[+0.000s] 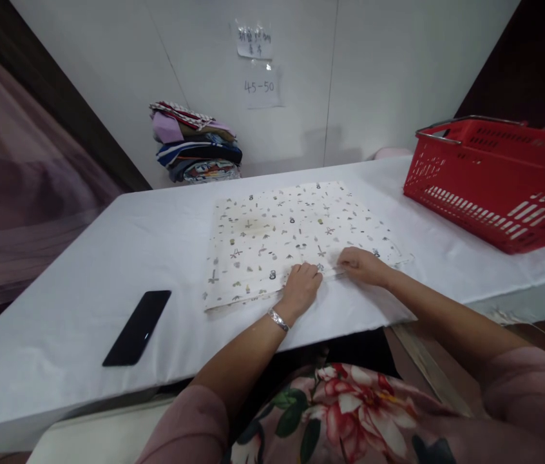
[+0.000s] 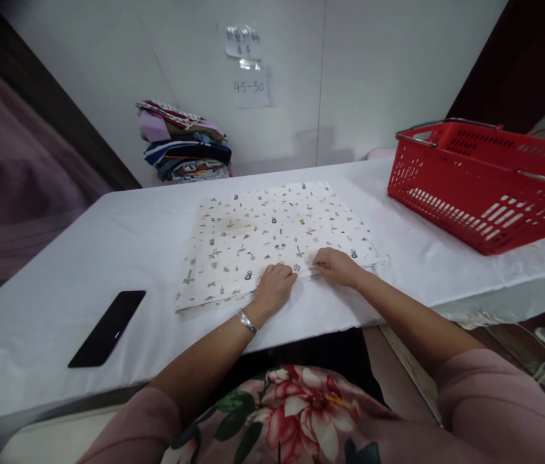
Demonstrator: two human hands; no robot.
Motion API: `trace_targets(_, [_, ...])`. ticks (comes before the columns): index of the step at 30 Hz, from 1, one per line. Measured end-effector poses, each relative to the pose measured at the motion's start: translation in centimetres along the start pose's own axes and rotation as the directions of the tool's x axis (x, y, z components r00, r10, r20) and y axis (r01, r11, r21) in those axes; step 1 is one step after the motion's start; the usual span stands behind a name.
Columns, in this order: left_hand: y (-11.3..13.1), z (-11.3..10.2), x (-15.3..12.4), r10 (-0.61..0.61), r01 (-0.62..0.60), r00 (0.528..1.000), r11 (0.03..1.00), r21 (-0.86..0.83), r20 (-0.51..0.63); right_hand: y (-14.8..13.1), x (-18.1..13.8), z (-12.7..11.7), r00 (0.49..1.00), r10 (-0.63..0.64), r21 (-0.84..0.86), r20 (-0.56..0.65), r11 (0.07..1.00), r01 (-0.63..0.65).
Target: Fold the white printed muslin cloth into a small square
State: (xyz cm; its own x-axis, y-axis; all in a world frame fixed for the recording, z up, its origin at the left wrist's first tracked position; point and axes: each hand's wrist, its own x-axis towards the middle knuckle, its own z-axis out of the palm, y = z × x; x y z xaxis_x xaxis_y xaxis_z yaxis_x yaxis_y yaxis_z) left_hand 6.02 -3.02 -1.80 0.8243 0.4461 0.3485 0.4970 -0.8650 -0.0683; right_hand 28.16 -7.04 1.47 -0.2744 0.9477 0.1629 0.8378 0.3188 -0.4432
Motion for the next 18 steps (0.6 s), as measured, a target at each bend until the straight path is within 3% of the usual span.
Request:
trace_targets(3, [0.1,-0.1,0.0,-0.026,0.026,0.999,0.999,-0.026,0.021,-0.2,2.2,0.2,0.999,0.046,0.035,-0.030,0.998,-0.045])
trace_targets(9, [0.2,-0.5,-0.1,-0.021,0.023,0.999,0.996,-0.080,0.029,0.5,6.3,1.6,0.996,-0.055,0.039,0.076,0.998,0.052])
trace_targets(13, [0.1,-0.5,-0.2,-0.001,0.004,0.999,0.996,-0.087,0.035,1.3,7.1,1.8,1.000,-0.013,-0.003,-0.025,1.000,0.013])
trace_targets(18, [-0.1,-0.1,0.0,0.014,-0.011,1.000,0.995,-0.100,0.024,1.7,7.0,2.9,0.989,-0.136,0.042,0.048,0.990,0.134])
